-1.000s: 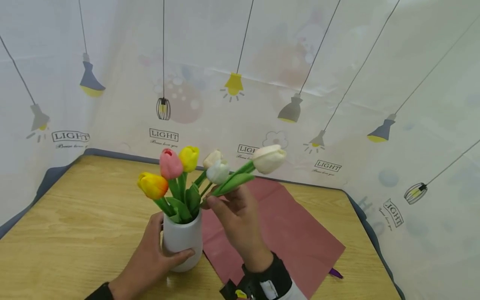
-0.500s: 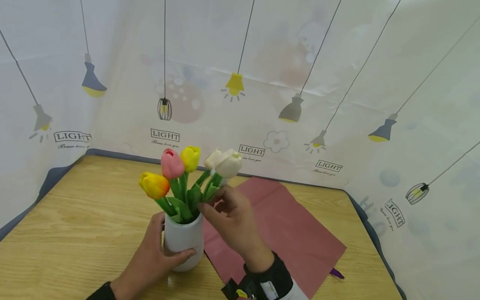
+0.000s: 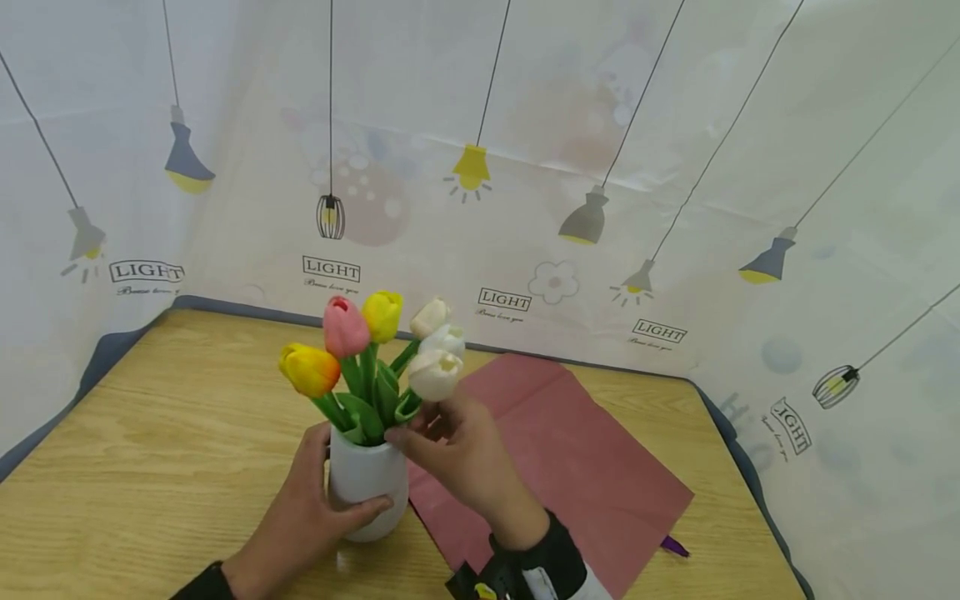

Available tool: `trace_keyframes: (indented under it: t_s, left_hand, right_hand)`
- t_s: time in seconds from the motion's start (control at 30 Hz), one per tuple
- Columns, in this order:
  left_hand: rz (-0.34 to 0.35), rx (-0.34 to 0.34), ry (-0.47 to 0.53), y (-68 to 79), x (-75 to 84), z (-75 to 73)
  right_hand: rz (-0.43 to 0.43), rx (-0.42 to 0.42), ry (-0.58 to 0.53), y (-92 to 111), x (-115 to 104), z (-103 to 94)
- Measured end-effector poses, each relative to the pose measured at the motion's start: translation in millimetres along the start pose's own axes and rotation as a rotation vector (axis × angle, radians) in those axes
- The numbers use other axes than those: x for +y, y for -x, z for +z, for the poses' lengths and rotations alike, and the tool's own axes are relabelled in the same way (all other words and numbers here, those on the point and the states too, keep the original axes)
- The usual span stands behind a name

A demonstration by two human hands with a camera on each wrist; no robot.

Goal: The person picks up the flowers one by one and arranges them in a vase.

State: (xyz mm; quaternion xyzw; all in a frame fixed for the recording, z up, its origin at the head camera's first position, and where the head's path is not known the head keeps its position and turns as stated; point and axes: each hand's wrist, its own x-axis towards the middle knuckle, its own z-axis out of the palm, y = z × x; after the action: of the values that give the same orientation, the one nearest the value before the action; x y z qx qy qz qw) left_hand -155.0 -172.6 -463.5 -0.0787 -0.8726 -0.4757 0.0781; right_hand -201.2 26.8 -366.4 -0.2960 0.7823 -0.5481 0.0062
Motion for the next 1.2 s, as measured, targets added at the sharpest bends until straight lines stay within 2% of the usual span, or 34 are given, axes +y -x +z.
trace_keyframes:
  t_s: [0.07,0.23,0.3,0.37,0.5,0.6,0.67,0.8,1.0,1.1,1.2]
  left_hand:
    - [-0.012,-0.005,0.01,0.0,0.5,-0.3]
    - [-0.051,-0.017,0.024,-0.2,2.1,-0.5]
    - [-0.058,-0.018,0.026,0.0,2.5,-0.4]
    - [-0.057,-0.018,0.032,0.3,2.7,-0.3]
    - [-0.049,-0.018,0.032,0.5,1.9,0.2]
    - [-0.05,-0.018,0.027,0.1,1.1,0.6]
    - [-0.052,-0.018,0.025,-0.1,1.0,0.8]
    - [-0.051,-0.017,0.033,-0.2,1.2,1.3]
    - [-0.034,-0.005,0.028,-0.2,0.9,2.1]
    - [-0.035,-0.004,0.028,0.0,1.0,1.7]
    - [-0.041,-0.004,0.031,0.5,1.2,0.7]
  right_hand:
    - [-0.01,0.004,-0.016,1.3,-3.1,-0.3]
    - [-0.174,0.072,-0.063,3.6,-21.9,-0.9]
    - [-0.213,0.095,-0.065,3.9,-27.3,-0.4]
    - [-0.201,0.099,-0.047,4.4,-29.5,0.5]
    - [-0.1,0.076,-0.003,4.2,-11.1,5.2]
    - [-0.058,0.062,-0.007,3.5,5.1,8.2]
    - [-0.045,0.054,-0.019,4.2,6.6,8.3]
    - [-0.013,0.042,-0.026,7.0,2.8,7.9]
    - [0.017,0.038,-0.039,11.5,-19.0,5.2]
    - [0.008,0.04,-0.04,13.2,-22.9,4.3]
    - [-0.036,0.05,-0.033,15.2,-16.6,3.4]
